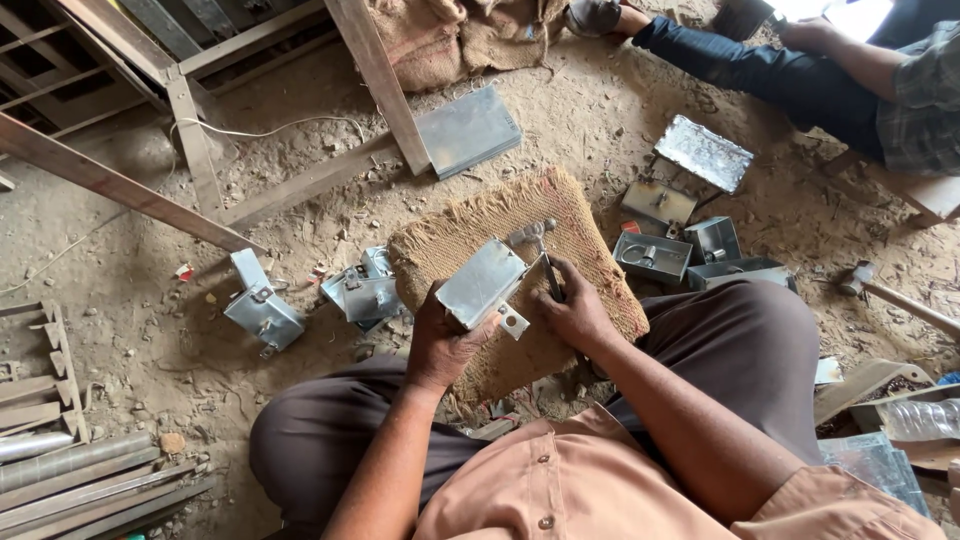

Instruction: The person sits on the ground and uses a hammer to shape and flatten the edges of small rectangular metal boxes. They repeatedly pick up a box, tap it on a cushioned block, inspect it, and place it aside, continuing with several units.

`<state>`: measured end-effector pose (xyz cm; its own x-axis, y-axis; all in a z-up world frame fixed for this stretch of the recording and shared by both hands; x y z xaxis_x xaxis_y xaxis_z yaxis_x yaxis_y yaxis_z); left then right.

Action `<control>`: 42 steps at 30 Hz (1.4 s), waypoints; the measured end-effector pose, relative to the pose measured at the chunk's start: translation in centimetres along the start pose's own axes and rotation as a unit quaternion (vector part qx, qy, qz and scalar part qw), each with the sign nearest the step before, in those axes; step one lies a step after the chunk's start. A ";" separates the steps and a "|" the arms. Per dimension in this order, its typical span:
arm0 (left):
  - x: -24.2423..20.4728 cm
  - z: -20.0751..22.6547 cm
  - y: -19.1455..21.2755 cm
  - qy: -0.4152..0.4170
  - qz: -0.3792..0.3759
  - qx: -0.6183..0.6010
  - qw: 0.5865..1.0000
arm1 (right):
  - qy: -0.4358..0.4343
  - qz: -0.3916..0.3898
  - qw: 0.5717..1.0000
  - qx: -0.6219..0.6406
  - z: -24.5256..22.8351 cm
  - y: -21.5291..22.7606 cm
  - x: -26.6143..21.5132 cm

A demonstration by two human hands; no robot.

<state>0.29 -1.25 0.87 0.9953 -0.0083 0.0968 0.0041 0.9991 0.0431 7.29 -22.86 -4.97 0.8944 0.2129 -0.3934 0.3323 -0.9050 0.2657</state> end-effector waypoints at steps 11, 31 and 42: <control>0.0 0.2 -0.1 -0.006 0.012 0.020 1.000 | -0.020 -0.008 1.000 0.004 -1.1 0.4 -0.7; 3.1 -1.9 3.2 0.162 -0.137 0.101 0.972 | 0.256 -0.032 0.911 0.321 -4.3 22.3 -3.1; 3.0 -0.5 2.4 0.151 -0.181 0.225 0.945 | 0.316 0.338 0.772 0.435 -8.2 36.3 -4.9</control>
<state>3.31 1.10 0.79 0.9192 -0.2663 -0.2901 0.3760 0.8126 0.4453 17.39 -53.72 13.78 0.8344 -0.5280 0.1582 -0.3548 -0.7341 -0.5789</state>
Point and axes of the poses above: each hand's wrist, its own x-axis towards the middle knuckle, its own y-axis out of the back of the hand, z = x × y, the point moved 1 cm from there along x, towards the middle knuckle, and after that the axes turned 2 degrees about -z, right-handed, at the moved point
